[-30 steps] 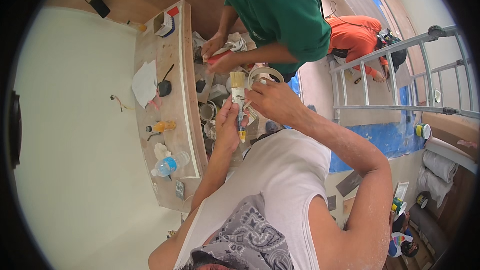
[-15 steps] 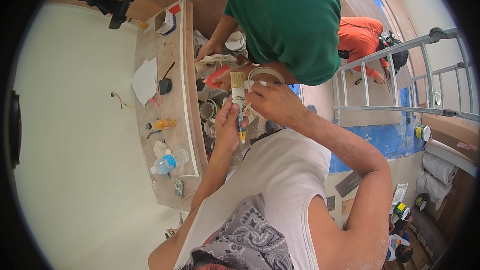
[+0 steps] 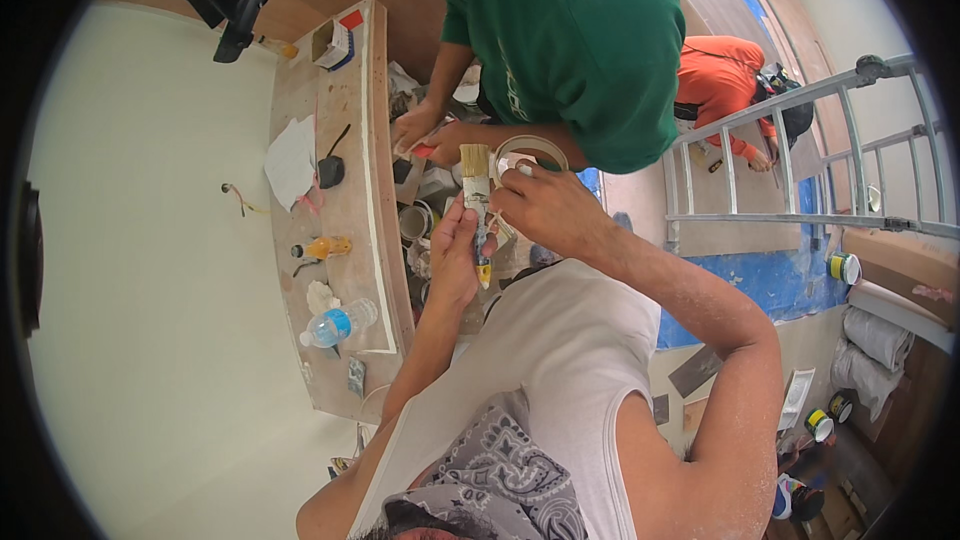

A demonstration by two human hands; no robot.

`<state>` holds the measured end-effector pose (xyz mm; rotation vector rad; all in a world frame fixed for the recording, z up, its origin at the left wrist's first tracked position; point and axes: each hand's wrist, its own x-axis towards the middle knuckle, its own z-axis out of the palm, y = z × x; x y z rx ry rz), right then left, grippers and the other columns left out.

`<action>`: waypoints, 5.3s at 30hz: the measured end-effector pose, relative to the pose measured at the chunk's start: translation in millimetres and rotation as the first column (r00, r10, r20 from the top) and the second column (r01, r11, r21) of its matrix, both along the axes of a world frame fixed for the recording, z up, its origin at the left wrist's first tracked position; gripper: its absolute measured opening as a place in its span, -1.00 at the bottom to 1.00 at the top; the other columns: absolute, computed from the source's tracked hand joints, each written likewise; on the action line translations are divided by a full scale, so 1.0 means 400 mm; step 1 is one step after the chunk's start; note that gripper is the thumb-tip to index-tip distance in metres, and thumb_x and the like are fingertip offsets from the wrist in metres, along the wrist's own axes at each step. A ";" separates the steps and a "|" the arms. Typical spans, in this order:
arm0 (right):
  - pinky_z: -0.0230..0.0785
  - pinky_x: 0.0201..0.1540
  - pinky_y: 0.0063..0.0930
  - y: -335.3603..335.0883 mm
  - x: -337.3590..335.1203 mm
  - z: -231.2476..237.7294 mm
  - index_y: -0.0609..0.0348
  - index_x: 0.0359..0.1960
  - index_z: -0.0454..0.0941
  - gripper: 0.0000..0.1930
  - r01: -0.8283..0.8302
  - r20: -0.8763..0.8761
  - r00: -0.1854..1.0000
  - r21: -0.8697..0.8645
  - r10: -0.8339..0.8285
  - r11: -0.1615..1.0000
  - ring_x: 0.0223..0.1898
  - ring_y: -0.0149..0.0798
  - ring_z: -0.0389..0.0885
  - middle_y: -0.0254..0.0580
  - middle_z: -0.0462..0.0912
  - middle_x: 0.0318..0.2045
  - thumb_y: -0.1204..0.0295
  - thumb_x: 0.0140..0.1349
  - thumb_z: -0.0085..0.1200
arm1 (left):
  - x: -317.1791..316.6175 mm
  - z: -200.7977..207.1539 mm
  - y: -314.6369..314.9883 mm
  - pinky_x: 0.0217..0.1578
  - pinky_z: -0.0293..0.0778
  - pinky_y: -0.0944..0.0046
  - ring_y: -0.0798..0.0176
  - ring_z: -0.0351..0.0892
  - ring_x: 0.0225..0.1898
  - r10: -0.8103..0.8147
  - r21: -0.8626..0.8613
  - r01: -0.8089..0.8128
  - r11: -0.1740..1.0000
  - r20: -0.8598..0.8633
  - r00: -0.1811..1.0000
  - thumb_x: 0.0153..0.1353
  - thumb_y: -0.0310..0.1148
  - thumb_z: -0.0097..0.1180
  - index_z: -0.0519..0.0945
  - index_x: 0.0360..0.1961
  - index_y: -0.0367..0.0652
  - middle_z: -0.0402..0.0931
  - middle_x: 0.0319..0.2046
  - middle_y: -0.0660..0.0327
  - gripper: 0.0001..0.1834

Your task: The person cleans a paintbrush by scraping it against a paint can and wiping it with a cloth. They then place the brush on a surface and later climb a ladder.

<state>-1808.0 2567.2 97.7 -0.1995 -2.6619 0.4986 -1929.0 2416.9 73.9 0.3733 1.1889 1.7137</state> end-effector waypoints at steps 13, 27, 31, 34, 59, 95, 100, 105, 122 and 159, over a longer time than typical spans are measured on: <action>0.61 -0.25 -0.29 -0.019 0.006 0.056 0.16 -0.29 0.54 -0.81 -0.088 0.093 0.992 0.022 0.086 0.996 -0.05 -0.10 0.60 -0.18 0.54 -0.24 0.45 0.02 0.15 | 0.011 -0.010 -0.006 -0.51 0.28 0.53 0.55 0.38 -0.40 -0.038 -0.020 0.036 0.999 -0.103 0.994 0.41 -0.40 0.05 0.32 0.31 -0.26 0.53 -0.18 0.29 -0.52; 0.60 -0.34 -0.29 -0.031 0.019 0.057 0.16 -0.35 0.48 -0.81 -0.039 0.013 0.999 -0.056 0.040 0.998 -0.10 -0.08 0.61 -0.10 0.55 -0.15 0.41 0.03 0.18 | 0.028 -0.021 0.010 -0.62 0.26 0.53 0.55 0.38 -0.51 0.081 0.081 -0.080 0.993 -0.006 0.997 0.39 -0.36 0.06 0.45 0.12 -0.24 0.56 -0.25 0.30 -0.67; 0.60 -0.35 -0.30 -0.030 0.019 0.058 0.13 -0.34 0.48 -0.79 -0.031 -0.039 0.999 -0.060 0.028 0.998 -0.11 -0.10 0.64 -0.10 0.56 -0.14 0.37 0.03 0.22 | 0.024 -0.019 0.011 -0.64 0.25 0.53 0.55 0.39 -0.50 0.076 0.070 -0.070 0.995 -0.084 0.994 0.42 -0.34 0.04 0.44 0.14 -0.24 0.58 -0.25 0.29 -0.66; 0.60 -0.37 -0.32 -0.031 0.017 0.055 0.11 -0.34 0.48 -0.78 -0.027 -0.057 0.998 -0.038 0.025 0.999 -0.13 -0.13 0.64 -0.16 0.56 -0.18 0.36 0.02 0.24 | 0.026 -0.007 0.014 -0.65 0.23 0.53 0.56 0.39 -0.50 0.092 0.049 -0.086 0.995 -0.125 0.988 0.43 -0.31 0.03 0.44 0.15 -0.25 0.58 -0.25 0.29 -0.65; 0.55 -0.41 -0.32 -0.046 -0.001 0.048 0.12 -0.32 0.50 -0.80 0.057 -0.091 0.994 -0.081 -0.064 0.995 -0.27 -0.12 0.61 -0.25 0.48 -0.37 0.41 0.04 0.23 | 0.047 0.012 0.030 -0.46 0.29 0.63 0.64 0.38 -0.41 0.211 0.006 -0.228 0.974 -0.406 0.889 0.42 -0.38 0.08 0.36 0.31 -0.31 0.55 -0.25 0.35 -0.51; 0.28 -0.52 -0.47 -0.012 0.031 0.087 0.10 -0.24 0.56 -0.87 0.211 0.215 0.975 -0.842 -0.051 0.497 -0.59 -0.37 0.46 -0.33 0.47 -0.59 0.35 0.29 0.18 | 0.014 0.106 0.016 -0.03 0.49 0.26 0.13 0.62 -0.02 -0.040 -0.050 -0.007 0.999 -0.866 0.498 0.45 -0.38 -0.07 0.26 0.38 -0.35 0.58 -0.05 -0.09 -0.47; 0.43 -0.41 -0.23 -0.014 0.040 0.074 0.13 -0.20 0.54 -0.81 0.040 -0.024 0.999 -0.144 -0.044 0.989 -0.47 -0.07 0.60 -0.13 0.58 -0.48 0.50 0.12 0.18 | 0.067 0.121 0.011 -0.32 0.43 0.31 0.29 0.44 -0.45 -0.031 -0.134 -0.087 0.987 -0.696 0.717 0.45 -0.42 -0.09 0.24 0.40 -0.30 0.60 -0.28 -0.06 -0.47; 0.36 -0.45 -0.33 -0.022 0.038 0.067 0.15 -0.28 0.54 -0.91 0.020 -0.103 0.993 -0.283 -0.051 0.959 -0.53 -0.18 0.53 -0.24 0.52 -0.56 0.47 0.21 0.15 | 0.081 0.119 0.009 -0.06 0.49 0.23 0.06 0.63 -0.07 -0.025 -0.103 -0.090 0.991 -0.784 0.620 0.46 -0.41 -0.09 0.24 0.39 -0.36 0.54 0.04 -0.18 -0.48; 0.42 -0.38 -0.22 -0.023 0.043 0.101 0.16 -0.20 0.57 -0.83 0.031 0.016 0.999 -0.042 -0.030 0.999 -0.50 -0.06 0.58 -0.09 0.57 -0.47 0.58 0.15 0.17 | 0.097 0.125 0.016 -0.20 0.51 0.20 0.02 0.60 -0.30 0.000 -0.158 -0.103 0.982 -0.544 0.839 0.38 -0.51 -0.04 0.28 0.36 -0.32 0.59 -0.17 -0.19 -0.47; 0.46 -0.50 -0.36 -0.042 -0.106 0.015 0.17 -0.20 0.60 -0.85 -0.333 0.092 0.934 -0.137 0.346 0.933 -0.52 -0.20 0.63 -0.17 0.65 -0.44 0.50 0.19 0.19 | 0.094 0.015 -0.079 -0.37 0.48 0.27 0.34 0.57 -0.46 0.350 -0.224 -0.475 0.851 -0.434 0.830 0.42 -0.43 -0.04 0.37 0.28 -0.41 0.58 -0.47 -0.03 -0.54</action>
